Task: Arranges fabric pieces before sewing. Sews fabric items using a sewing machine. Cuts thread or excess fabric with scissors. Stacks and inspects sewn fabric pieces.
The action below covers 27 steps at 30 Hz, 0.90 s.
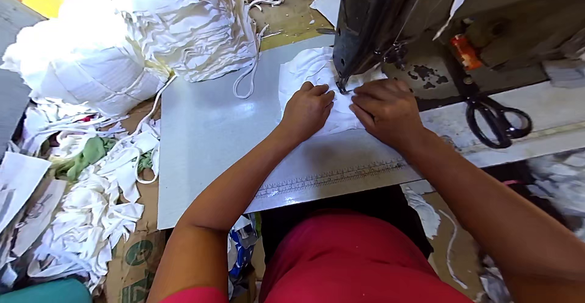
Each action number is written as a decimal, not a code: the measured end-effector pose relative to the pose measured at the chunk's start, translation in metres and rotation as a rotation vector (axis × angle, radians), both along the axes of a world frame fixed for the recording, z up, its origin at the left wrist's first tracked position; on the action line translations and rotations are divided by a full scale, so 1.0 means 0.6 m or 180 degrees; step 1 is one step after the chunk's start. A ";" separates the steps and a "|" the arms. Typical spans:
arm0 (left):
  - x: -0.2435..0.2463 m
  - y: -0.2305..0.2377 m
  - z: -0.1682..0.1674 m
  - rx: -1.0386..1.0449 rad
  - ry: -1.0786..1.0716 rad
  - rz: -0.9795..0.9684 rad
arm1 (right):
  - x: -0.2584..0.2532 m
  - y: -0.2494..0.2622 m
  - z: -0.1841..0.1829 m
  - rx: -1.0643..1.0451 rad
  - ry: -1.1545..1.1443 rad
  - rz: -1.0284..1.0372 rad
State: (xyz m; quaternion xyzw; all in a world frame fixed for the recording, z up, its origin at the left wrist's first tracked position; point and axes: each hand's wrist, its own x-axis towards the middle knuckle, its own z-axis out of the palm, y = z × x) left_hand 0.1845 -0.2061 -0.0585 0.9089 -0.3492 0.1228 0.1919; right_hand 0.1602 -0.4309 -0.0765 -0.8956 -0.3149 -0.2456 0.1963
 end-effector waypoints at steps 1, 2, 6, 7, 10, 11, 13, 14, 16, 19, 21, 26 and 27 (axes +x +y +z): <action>0.001 -0.002 0.001 0.0057 0.0037 0.0037 | -0.007 0.001 0.001 -0.0015 0.0002 0.0158; 0.002 -0.004 0.002 0.0105 0.0083 0.0079 | -0.012 0.001 0.000 -0.0050 0.0015 0.0298; 0.011 0.000 0.024 0.0218 0.0228 0.0160 | -0.009 0.000 -0.013 -0.0033 0.0097 0.0331; 0.015 0.008 0.041 0.0143 0.0221 0.0155 | -0.008 -0.001 -0.018 -0.0027 0.0080 0.0288; 0.055 0.075 0.104 -0.0491 -0.0727 0.0289 | -0.005 -0.005 -0.026 0.0053 0.0003 0.0235; 0.079 0.113 0.129 -0.0596 -0.1121 0.0449 | -0.004 -0.005 -0.028 0.0086 -0.0025 0.0223; 0.118 0.196 0.184 -0.0532 -0.1356 0.0930 | -0.003 -0.002 -0.028 0.0124 -0.0052 0.0192; 0.132 0.236 0.209 -0.0413 -0.1201 0.1138 | -0.004 0.000 -0.027 0.0127 -0.0059 0.0174; 0.160 0.294 0.239 -0.0148 -0.0982 0.1259 | -0.004 0.003 -0.026 0.0079 -0.0076 0.0128; 0.183 0.320 0.251 0.0013 -0.0997 0.1071 | -0.008 0.009 -0.017 -0.0132 -0.0046 0.0007; 0.187 0.313 0.266 -0.0048 -0.0758 0.1123 | -0.013 0.022 0.003 -0.0369 0.0077 -0.0105; 0.204 0.319 0.315 -0.0644 0.0297 0.1365 | -0.013 0.122 0.095 0.0141 0.0291 0.0477; 0.208 0.324 0.315 -0.0737 0.0366 0.1313 | 0.003 0.157 0.117 0.0366 0.0298 0.0610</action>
